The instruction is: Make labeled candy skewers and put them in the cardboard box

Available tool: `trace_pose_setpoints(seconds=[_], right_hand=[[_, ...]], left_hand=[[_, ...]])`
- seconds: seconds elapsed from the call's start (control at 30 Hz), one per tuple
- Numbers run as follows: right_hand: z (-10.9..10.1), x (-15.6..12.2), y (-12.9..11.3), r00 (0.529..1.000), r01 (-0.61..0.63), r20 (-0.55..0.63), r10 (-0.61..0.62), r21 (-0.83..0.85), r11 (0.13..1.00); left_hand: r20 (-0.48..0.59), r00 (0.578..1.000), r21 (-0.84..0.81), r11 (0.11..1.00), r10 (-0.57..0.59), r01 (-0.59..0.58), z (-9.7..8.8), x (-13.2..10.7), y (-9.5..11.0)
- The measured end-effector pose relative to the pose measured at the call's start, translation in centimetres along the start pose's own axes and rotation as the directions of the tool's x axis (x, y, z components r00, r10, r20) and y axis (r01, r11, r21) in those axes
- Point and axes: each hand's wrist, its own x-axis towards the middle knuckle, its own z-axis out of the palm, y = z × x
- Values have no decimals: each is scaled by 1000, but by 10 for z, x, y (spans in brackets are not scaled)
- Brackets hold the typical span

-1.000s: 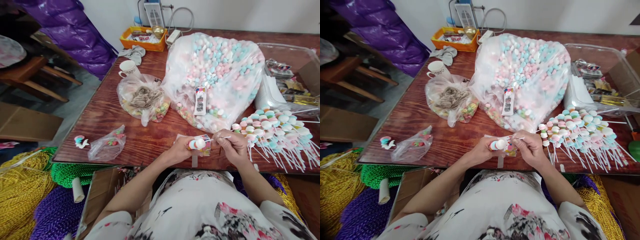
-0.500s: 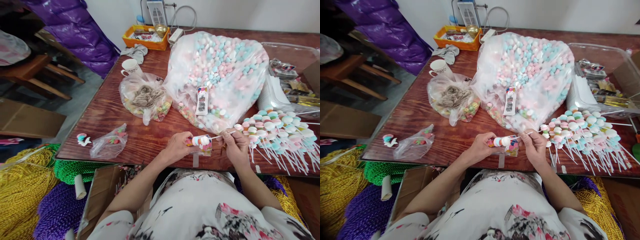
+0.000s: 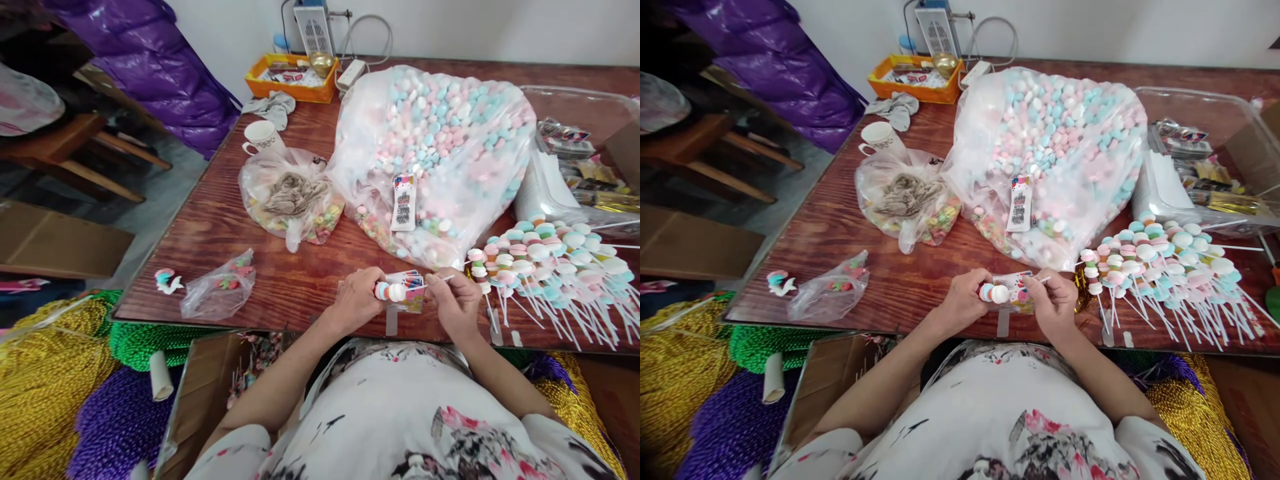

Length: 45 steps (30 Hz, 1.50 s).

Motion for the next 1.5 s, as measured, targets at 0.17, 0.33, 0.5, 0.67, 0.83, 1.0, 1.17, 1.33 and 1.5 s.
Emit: trace_pose_setpoints(seconds=[0.17,0.33,0.5,0.67,0.83,1.0,1.17,1.33,1.5], right_hand=[[0,4,6,995,94,18,-94,15,995],[-11,20,23,997,-66,38,61,152,986],[-16,21,35,968,-204,187,166,204,957],[-18,21,35,947,-294,202,250,231,928],[-20,22,33,953,-301,94,288,202,932],[-14,11,30,984,-171,87,158,165,971],[-13,14,9,939,144,290,-186,163,976],[-18,30,-4,868,235,419,-267,126,964],[-14,26,8,966,-21,258,4,64,998]], left_hand=[[57,997,-123,991,-48,55,1,-1,5],[145,989,-271,962,-2,42,-9,-5,-6],[110,992,-238,971,61,-33,-15,-3,-26],[81,983,-80,984,163,-157,-16,-3,-31],[32,999,-113,994,14,-10,-15,-9,-24],[39,999,-164,986,-34,40,-9,-8,-12],[204,979,-193,980,-1,41,-5,-4,-6],[314,948,-335,940,43,69,-14,-1,-1],[301,953,-368,926,33,84,-19,2,7]])
